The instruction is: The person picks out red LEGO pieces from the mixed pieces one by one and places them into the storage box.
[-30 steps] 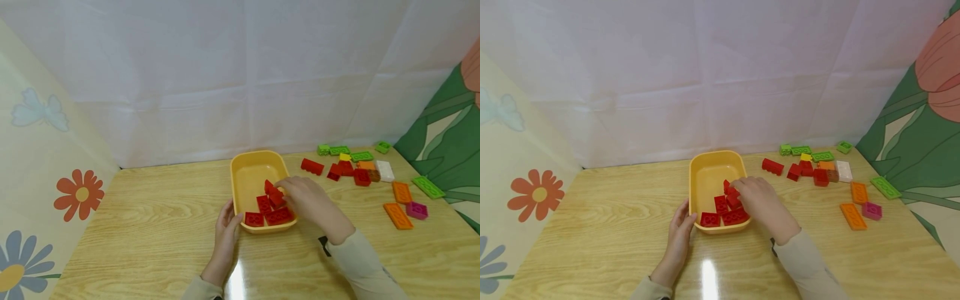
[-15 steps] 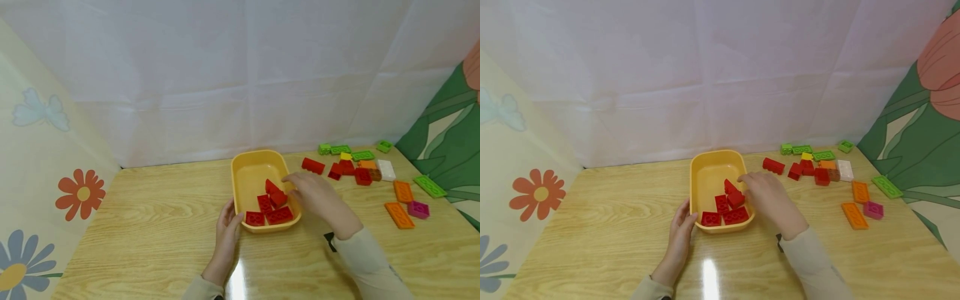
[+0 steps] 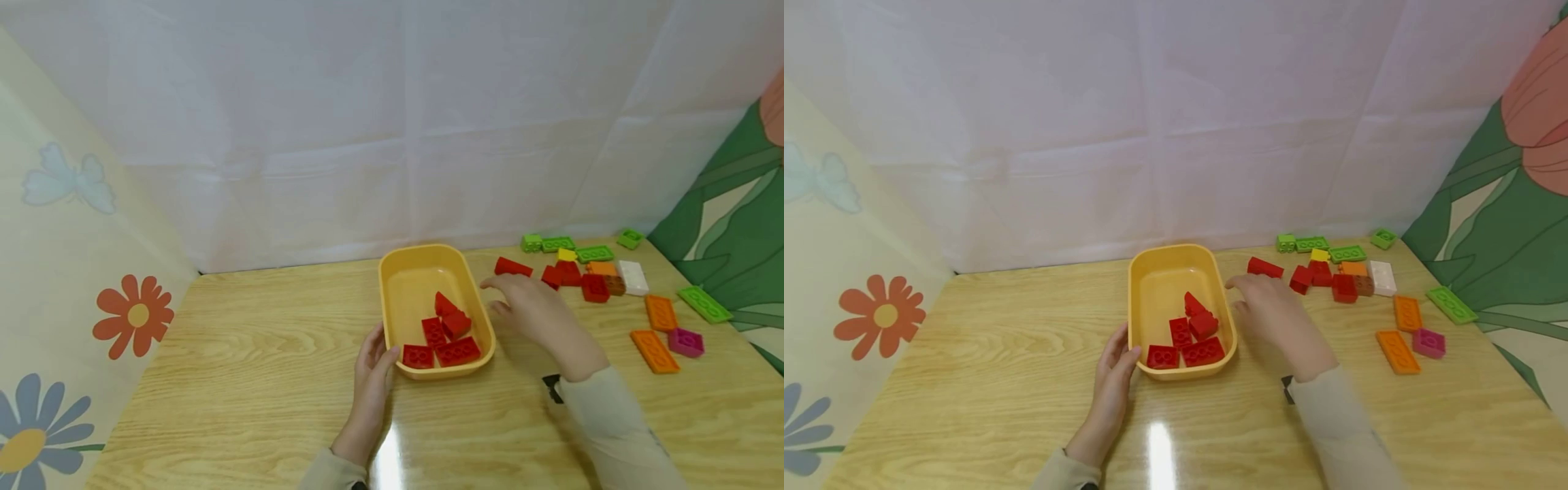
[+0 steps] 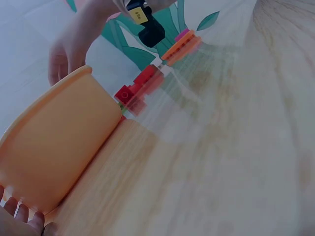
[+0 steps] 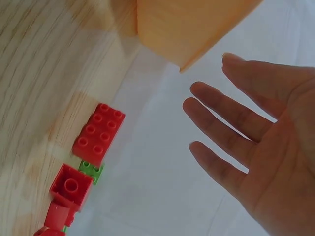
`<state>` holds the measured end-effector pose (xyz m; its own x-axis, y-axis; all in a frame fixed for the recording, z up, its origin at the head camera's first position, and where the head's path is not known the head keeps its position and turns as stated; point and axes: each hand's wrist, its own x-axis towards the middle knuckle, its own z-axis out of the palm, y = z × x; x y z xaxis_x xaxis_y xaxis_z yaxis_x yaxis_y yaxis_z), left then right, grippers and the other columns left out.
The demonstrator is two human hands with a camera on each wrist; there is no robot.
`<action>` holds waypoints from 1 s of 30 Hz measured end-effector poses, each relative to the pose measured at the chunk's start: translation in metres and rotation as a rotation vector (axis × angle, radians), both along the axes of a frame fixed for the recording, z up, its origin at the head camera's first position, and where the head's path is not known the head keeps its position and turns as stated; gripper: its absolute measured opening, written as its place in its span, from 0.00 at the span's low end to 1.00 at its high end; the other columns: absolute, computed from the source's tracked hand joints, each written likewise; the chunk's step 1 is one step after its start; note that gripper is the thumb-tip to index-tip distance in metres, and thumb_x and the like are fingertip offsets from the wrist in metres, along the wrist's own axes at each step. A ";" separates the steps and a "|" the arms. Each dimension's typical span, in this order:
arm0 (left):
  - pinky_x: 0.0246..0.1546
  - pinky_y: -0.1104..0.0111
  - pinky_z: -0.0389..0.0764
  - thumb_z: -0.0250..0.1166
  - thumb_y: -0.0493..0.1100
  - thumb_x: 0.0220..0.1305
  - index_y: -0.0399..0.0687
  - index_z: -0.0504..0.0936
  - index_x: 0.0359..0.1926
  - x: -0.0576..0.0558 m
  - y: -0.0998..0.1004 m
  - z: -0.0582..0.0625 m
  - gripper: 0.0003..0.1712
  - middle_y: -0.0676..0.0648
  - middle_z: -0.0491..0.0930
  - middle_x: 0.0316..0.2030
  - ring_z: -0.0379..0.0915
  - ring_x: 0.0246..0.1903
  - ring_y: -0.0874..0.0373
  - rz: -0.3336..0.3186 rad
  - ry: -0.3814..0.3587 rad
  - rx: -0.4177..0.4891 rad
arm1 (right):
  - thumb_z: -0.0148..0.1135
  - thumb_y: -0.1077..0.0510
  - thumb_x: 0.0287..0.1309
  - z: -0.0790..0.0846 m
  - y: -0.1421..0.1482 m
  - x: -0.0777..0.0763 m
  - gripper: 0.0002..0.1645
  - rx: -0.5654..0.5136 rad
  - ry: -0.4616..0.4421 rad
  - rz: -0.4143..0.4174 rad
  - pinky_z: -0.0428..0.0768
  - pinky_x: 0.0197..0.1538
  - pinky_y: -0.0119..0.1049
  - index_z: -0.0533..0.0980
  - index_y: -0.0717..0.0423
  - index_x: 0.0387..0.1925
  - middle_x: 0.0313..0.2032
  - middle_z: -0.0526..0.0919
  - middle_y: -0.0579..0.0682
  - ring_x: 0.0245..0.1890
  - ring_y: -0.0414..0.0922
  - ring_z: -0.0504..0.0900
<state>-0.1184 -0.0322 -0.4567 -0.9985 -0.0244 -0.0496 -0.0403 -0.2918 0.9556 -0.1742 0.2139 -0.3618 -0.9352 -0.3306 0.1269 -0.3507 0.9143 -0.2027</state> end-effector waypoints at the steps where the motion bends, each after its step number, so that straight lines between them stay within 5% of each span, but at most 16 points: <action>1: 0.67 0.54 0.61 0.53 0.35 0.64 0.37 0.59 0.68 0.000 0.000 0.000 0.31 0.36 0.59 0.70 0.56 0.67 0.48 0.000 0.000 -0.001 | 0.63 0.60 0.54 0.000 0.003 -0.001 0.22 -0.002 0.003 -0.003 0.80 0.50 0.58 0.76 0.60 0.52 0.50 0.83 0.64 0.49 0.59 0.79; 10: 0.67 0.54 0.61 0.53 0.36 0.65 0.38 0.59 0.68 0.000 0.001 0.000 0.31 0.36 0.60 0.70 0.57 0.67 0.48 -0.008 0.000 -0.001 | 0.60 0.62 0.56 -0.002 0.023 -0.008 0.21 -0.036 0.012 -0.016 0.79 0.49 0.61 0.75 0.62 0.53 0.51 0.82 0.65 0.48 0.61 0.78; 30: 0.65 0.62 0.67 0.53 0.35 0.65 0.38 0.59 0.68 -0.001 0.001 0.001 0.31 0.37 0.58 0.71 0.56 0.67 0.49 0.000 -0.019 0.018 | 0.56 0.59 0.60 -0.005 0.071 -0.015 0.25 -0.082 -0.066 -0.189 0.75 0.48 0.66 0.70 0.65 0.58 0.56 0.75 0.72 0.50 0.67 0.74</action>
